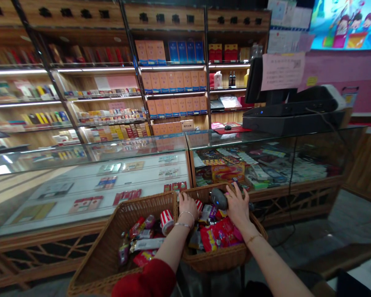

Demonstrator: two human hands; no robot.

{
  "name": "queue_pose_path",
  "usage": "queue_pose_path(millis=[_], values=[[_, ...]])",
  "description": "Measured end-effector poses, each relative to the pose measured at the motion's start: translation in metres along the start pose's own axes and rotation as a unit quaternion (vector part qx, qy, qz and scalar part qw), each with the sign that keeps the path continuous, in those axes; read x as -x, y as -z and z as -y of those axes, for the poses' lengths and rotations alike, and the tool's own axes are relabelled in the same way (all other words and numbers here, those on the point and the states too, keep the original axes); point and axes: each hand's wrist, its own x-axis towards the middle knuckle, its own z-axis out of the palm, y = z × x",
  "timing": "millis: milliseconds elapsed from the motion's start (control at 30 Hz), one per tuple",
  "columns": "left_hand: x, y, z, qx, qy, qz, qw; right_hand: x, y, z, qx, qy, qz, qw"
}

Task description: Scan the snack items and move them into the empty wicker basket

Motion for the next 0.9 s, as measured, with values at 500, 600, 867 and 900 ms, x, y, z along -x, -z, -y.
queue_pose_path(millis=[500, 600, 867, 900], values=[[0.004, -0.002, -0.017, -0.017, -0.018, 0.046, 0.999, -0.001, 0.003, -0.003, -0.017, -0.010, 0.005, 1.000], [0.008, 0.011, -0.015, 0.010, -0.015, 0.015, 1.000, -0.001, 0.003, -0.003, -0.021, -0.013, 0.003, 1.000], [0.007, 0.025, 0.011, 0.084, -0.099, 0.031, 0.991, -0.001, 0.005, -0.003, -0.033, -0.032, -0.001, 0.999], [0.008, 0.023, 0.013, 0.090, -0.114, 0.040, 0.989, -0.001, 0.006, -0.003, -0.035, -0.034, -0.001, 0.999]])
